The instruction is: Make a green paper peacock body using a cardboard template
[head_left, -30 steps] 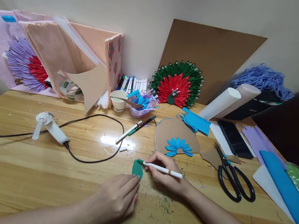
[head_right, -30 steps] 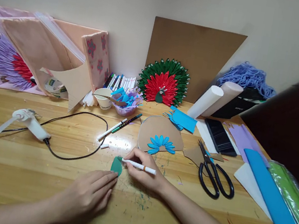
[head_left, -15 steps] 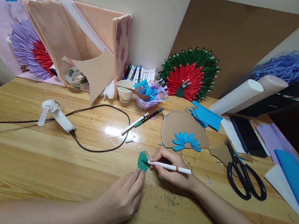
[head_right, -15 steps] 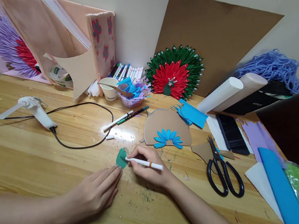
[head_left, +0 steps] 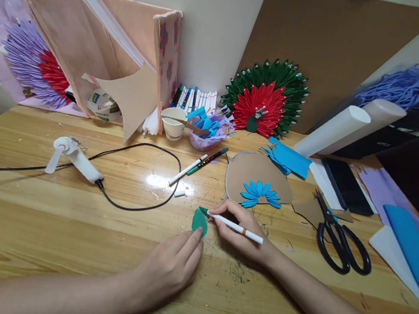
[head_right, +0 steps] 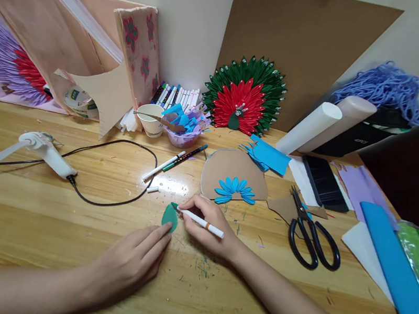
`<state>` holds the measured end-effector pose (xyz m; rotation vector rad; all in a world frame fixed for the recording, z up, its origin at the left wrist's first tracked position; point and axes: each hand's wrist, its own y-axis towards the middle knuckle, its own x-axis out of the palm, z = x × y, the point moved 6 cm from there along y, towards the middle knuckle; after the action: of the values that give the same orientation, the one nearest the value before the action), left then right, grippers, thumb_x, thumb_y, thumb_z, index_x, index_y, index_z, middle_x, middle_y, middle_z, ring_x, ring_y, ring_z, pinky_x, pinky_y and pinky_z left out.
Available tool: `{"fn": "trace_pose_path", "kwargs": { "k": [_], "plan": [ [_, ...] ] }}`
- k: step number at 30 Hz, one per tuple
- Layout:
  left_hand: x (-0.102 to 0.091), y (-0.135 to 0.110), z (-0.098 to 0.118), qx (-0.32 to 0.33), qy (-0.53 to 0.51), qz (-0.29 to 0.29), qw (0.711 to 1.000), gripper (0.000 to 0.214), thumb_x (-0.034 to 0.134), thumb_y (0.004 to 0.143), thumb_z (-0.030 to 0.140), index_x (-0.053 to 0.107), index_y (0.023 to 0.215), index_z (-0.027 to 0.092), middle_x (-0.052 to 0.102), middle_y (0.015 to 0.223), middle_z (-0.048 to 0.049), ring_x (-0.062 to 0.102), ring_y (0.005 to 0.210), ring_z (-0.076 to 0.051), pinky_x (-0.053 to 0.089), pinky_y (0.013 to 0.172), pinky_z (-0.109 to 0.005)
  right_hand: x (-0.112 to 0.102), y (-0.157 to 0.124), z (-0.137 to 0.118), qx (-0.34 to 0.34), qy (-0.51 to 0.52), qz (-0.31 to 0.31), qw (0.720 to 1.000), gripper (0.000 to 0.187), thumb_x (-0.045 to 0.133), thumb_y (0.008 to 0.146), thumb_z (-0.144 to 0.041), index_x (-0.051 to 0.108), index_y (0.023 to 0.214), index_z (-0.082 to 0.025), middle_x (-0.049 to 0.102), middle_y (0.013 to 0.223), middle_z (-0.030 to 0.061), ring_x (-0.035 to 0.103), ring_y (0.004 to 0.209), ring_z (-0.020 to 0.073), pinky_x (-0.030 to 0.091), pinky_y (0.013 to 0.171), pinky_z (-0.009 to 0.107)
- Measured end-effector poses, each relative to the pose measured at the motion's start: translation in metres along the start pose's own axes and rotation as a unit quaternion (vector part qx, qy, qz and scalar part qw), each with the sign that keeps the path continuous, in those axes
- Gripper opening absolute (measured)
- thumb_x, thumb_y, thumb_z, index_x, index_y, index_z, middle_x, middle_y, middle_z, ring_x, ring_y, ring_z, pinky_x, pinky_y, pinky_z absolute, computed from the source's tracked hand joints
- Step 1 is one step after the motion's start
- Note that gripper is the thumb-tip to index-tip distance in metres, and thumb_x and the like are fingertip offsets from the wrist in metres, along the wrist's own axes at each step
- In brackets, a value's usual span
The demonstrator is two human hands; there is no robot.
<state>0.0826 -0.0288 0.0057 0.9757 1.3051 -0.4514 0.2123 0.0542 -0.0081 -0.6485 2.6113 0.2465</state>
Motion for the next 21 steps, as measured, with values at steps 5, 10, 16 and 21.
{"fn": "trace_pose_path", "kwargs": {
  "k": [5, 10, 16, 21],
  "plan": [
    [-0.0022, 0.0005, 0.0007, 0.009, 0.014, 0.009, 1.0, 0.033, 0.034, 0.087, 0.008, 0.056, 0.109, -0.002, 0.062, 0.114, -0.0236, 0.063, 0.094, -0.025, 0.051, 0.074, -0.034, 0.0, -0.0005, -0.0005, -0.01, -0.005, 0.001, 1.0, 0.012, 0.054, 0.08, -0.015, 0.06, 0.09, -0.02, 0.065, 0.086, 0.0043, 0.059, 0.077, 0.0169, 0.044, 0.07, 0.028],
    [-0.003, 0.0018, 0.0012, 0.012, 0.018, 0.019, 1.0, 0.032, 0.035, 0.087, 0.008, 0.058, 0.106, -0.002, 0.064, 0.11, -0.0233, 0.064, 0.092, -0.026, 0.051, 0.072, -0.034, -0.0012, -0.0003, 0.0013, -0.004, -0.007, 0.018, 1.0, 0.012, 0.055, 0.076, -0.012, 0.061, 0.085, -0.019, 0.064, 0.082, 0.0031, 0.059, 0.073, 0.016, 0.044, 0.067, 0.027],
    [-0.0005, 0.0, 0.0017, 0.009, 0.015, 0.017, 1.0, 0.031, 0.036, 0.087, 0.008, 0.057, 0.108, -0.001, 0.063, 0.112, -0.0235, 0.063, 0.094, -0.026, 0.05, 0.074, -0.035, -0.0022, -0.0004, 0.0037, 0.012, -0.004, 0.021, 1.0, 0.013, 0.054, 0.077, -0.012, 0.059, 0.086, -0.019, 0.064, 0.083, 0.0038, 0.059, 0.074, 0.0162, 0.044, 0.067, 0.027],
    [0.0001, -0.0009, 0.0017, 0.006, 0.011, 0.019, 1.0, 0.031, 0.037, 0.087, 0.009, 0.056, 0.109, -0.001, 0.062, 0.114, -0.023, 0.063, 0.094, -0.026, 0.05, 0.073, -0.035, -0.003, -0.0005, 0.0035, 0.005, -0.013, 0.026, 1.0, 0.014, 0.054, 0.075, -0.011, 0.06, 0.084, -0.019, 0.064, 0.082, 0.0036, 0.058, 0.073, 0.0163, 0.044, 0.066, 0.028]
  ]
}}
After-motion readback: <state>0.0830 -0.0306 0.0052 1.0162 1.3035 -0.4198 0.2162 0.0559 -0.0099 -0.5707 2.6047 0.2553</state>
